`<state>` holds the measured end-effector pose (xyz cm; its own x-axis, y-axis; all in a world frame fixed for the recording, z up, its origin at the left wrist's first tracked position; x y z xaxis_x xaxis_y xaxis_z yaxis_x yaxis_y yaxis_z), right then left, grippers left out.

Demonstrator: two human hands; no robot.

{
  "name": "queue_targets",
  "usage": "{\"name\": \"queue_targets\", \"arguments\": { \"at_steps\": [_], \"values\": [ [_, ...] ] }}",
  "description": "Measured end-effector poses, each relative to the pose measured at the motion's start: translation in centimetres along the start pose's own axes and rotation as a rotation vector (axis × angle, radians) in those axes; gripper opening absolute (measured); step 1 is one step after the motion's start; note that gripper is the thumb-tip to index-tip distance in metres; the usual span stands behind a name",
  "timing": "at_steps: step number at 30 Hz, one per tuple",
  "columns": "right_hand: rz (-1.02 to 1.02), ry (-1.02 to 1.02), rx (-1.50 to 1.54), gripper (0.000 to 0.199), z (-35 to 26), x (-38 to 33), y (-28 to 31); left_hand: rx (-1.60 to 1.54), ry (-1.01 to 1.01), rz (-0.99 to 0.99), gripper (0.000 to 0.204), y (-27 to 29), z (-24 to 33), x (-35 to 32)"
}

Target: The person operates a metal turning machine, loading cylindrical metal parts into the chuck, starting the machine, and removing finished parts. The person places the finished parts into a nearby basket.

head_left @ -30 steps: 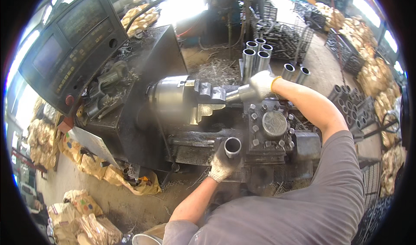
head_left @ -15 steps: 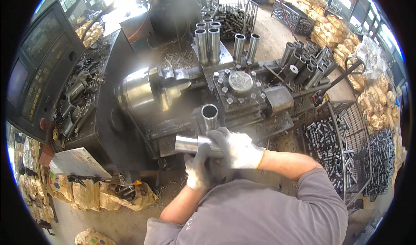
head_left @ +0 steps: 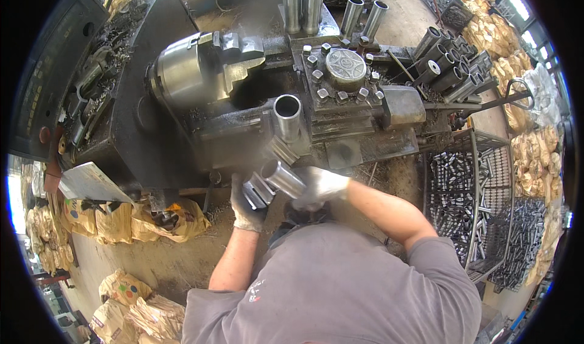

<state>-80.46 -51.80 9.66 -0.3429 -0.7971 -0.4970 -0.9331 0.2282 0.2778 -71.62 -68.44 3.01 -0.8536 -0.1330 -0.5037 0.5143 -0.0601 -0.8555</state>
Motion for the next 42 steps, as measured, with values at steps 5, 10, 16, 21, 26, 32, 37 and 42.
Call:
{"name": "queue_targets", "arguments": {
  "at_steps": [5, 10, 16, 21, 26, 32, 37, 42],
  "values": [
    [0.711, 0.329, -0.333, 0.045, -0.6, -4.7, 6.4, 0.678, -0.293, -0.139, 0.082, -4.4, 3.8, -0.9],
    [0.949, -0.008, -0.179, 0.054, 4.7, -8.6, 11.8, 1.713, -1.039, -0.204, 0.086, -18.1, 0.6, 1.2],
    [0.709, -0.317, -0.573, 0.049, 5.5, -10.9, 9.3, 1.622, -0.951, -0.288, 0.061, -19.5, 1.3, 5.0],
    [0.620, 0.198, -0.357, 0.045, -0.4, -4.9, 1.5, 1.055, -0.471, -0.167, 0.058, -13.0, 9.3, 6.7],
    [0.632, -0.137, -1.008, 0.036, -0.9, 6.2, 0.1, 0.276, -0.316, -0.271, 0.078, -9.4, 9.5, 3.8],
    [0.713, 0.076, -0.540, 0.032, -4.2, 4.8, 4.6, 0.080, -0.155, -0.199, 0.090, -3.0, 9.1, 5.3],
    [0.369, 0.016, -0.217, 0.061, -6.6, 4.4, 6.5, 0.906, -0.510, -0.285, 0.088, -6.5, 6.2, 4.4],
    [0.492, -0.128, 0.292, 0.067, -6.8, 0.8, 4.7, 0.422, -0.106, -0.428, 0.075, -14.4, 0.9, 3.0]
  ]
}}
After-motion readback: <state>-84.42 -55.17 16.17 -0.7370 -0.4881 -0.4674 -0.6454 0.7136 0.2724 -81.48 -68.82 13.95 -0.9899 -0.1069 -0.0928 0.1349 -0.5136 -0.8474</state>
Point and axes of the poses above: each hand's wrist, its own x-axis towards the middle knuckle, its own y-axis out of the back of the hand, z = x × y, the point moved 7 cm from there along x, towards the middle knuckle, and after that the axes turned 11 degrees about -x, right-handed, at the moved point
